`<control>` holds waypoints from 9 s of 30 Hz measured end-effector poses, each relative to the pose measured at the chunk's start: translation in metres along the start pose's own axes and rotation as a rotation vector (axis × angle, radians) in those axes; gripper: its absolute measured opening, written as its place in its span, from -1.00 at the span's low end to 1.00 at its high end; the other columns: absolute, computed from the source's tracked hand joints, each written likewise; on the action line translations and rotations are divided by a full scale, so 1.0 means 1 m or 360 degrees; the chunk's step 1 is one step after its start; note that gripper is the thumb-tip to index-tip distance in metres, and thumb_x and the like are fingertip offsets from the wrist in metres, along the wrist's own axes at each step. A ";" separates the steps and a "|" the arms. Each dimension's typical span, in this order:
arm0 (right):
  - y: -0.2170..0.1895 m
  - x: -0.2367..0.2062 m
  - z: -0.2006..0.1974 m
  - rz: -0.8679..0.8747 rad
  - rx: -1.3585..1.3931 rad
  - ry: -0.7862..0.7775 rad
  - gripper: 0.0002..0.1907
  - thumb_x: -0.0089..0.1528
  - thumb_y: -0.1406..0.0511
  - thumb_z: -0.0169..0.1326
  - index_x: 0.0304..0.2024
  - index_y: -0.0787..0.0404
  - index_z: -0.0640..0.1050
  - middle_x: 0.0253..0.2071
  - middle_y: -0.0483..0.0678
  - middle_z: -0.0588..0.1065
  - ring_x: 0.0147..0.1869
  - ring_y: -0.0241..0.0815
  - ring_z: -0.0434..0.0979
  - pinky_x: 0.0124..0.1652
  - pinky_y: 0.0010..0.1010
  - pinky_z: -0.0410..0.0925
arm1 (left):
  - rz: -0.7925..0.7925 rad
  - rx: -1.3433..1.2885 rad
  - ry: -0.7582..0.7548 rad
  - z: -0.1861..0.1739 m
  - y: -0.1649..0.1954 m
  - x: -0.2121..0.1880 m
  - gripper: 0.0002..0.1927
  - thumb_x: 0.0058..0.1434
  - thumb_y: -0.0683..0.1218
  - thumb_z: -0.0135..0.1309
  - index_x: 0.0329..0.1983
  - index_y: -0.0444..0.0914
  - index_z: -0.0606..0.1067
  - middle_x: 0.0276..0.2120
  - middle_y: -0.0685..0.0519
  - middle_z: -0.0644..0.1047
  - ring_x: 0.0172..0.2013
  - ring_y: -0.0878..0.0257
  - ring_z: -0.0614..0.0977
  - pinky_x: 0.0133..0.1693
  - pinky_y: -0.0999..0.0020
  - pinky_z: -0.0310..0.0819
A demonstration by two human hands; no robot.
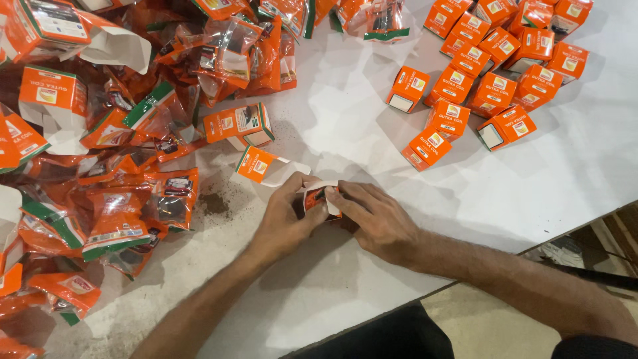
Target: The person picks small orange product packets from a pile on a white table, opens a small orange cardboard box, places a packet inside, and folds the box flaps closed. The packed boxes are set in a growing pile on the right side of the table while empty boxes are taken from the left.
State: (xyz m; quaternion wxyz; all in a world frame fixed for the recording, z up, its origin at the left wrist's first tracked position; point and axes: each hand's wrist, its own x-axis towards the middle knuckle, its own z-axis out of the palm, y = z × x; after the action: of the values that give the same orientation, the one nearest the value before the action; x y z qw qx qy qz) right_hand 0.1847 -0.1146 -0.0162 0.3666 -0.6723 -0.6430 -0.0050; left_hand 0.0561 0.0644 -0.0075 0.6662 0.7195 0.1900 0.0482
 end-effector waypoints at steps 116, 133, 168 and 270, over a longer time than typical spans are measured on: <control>-0.023 0.010 0.006 -0.0151 -0.0069 0.0020 -0.31 0.07 0.53 0.21 0.27 0.43 0.38 0.17 0.28 0.41 0.18 0.26 0.51 0.09 -0.06 0.45 | 0.0322 0.0162 0.0141 -0.001 0.001 -0.023 -0.73 0.26 -0.24 0.05 0.02 -0.38 0.41 -0.33 0.03 0.53 -0.34 0.36 0.55 -0.29 0.46 0.47; -0.018 0.008 0.010 0.0019 0.0053 -0.0018 -0.47 0.01 0.55 0.20 0.03 0.29 0.39 0.15 0.23 0.42 0.13 0.24 0.53 -0.01 -0.08 0.46 | 0.1198 0.0751 0.0348 -0.009 -0.003 -0.023 -0.66 0.13 -0.31 0.13 0.01 -0.32 0.50 0.03 -0.14 0.56 0.05 -0.09 0.59 0.09 0.14 0.52; 0.002 0.024 0.002 -0.0102 -0.0546 0.0057 -0.22 0.23 0.29 0.25 0.39 0.38 0.18 0.43 0.36 0.14 0.52 0.42 0.12 0.40 0.15 0.16 | 0.0866 0.1703 0.0439 -0.052 0.031 0.043 -0.63 0.21 -0.13 0.21 0.06 -0.32 0.46 -0.04 -0.19 0.47 0.01 -0.16 0.49 0.01 -0.09 0.38; -0.002 0.015 0.004 -0.0046 0.0060 -0.0107 -0.19 0.05 0.46 0.25 0.33 0.27 0.24 0.29 0.25 0.40 0.37 0.28 0.38 0.26 -0.04 0.31 | 0.1506 0.1397 0.0208 -0.010 -0.018 -0.028 -0.63 0.28 -0.11 0.28 0.08 -0.21 0.42 0.41 -0.25 0.25 0.46 -0.22 0.23 0.46 -0.25 0.01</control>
State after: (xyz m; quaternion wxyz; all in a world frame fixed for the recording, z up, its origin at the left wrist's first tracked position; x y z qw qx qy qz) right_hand 0.1841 -0.1000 -0.0113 0.3573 -0.6557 -0.6647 0.0242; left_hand 0.0233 0.0656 -0.0189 0.2041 0.9265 -0.1053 0.2981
